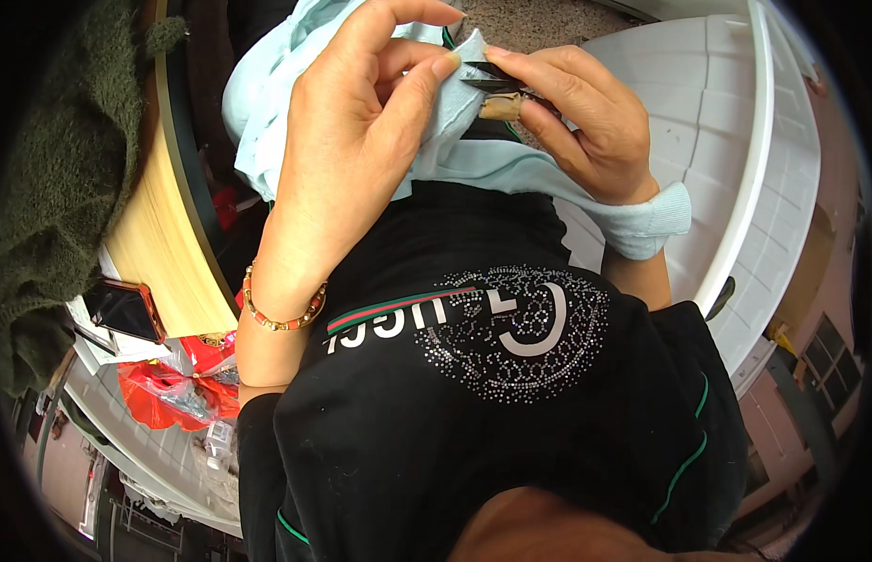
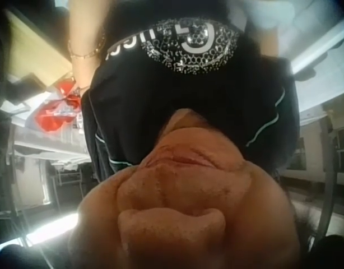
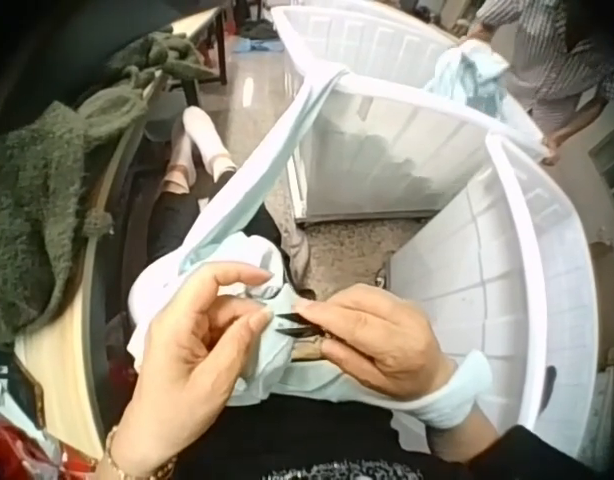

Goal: Trimming excess threads from a light blue garment using small clippers or scissors.

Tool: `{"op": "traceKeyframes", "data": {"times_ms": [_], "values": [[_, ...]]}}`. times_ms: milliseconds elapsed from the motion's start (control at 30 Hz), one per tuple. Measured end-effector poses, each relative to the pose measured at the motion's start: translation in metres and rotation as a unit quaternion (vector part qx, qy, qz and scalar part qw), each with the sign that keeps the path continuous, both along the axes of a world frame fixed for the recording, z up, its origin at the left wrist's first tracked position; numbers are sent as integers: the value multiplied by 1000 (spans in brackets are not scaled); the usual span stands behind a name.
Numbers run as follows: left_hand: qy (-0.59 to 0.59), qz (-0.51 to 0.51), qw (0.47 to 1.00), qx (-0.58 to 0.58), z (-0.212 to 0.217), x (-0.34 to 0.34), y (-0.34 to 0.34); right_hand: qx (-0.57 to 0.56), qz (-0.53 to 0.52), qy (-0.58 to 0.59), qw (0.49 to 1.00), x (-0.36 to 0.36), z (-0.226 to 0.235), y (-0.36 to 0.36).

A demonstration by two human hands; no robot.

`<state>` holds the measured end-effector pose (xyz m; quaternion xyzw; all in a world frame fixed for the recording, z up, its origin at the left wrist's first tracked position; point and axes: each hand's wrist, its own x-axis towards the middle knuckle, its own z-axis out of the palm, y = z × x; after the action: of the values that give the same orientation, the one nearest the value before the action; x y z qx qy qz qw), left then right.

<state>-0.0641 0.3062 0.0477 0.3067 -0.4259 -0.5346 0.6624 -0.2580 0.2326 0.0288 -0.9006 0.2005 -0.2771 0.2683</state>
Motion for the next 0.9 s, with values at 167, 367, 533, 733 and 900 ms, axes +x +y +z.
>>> {"op": "traceKeyframes", "data": {"times_ms": [167, 367, 533, 733, 900], "values": [[-112, 36, 940, 320, 25, 1, 10, 43, 9, -15, 999, 1, 1, 1], [98, -49, 944, -312, -40, 4, -20, 73, 24, -31, 997, 0, 0, -1], [100, -64, 950, -289, -61, 1, -32, 268, -9, -110, 957, 4, -4, 4], [-84, -56, 972, 214, -22, 17, 3, 437, -72, -141, 885, 1, -11, 5], [-153, -40, 962, 225, -31, 28, 17, 347, -125, -177, 913, -39, -22, -15]]}}
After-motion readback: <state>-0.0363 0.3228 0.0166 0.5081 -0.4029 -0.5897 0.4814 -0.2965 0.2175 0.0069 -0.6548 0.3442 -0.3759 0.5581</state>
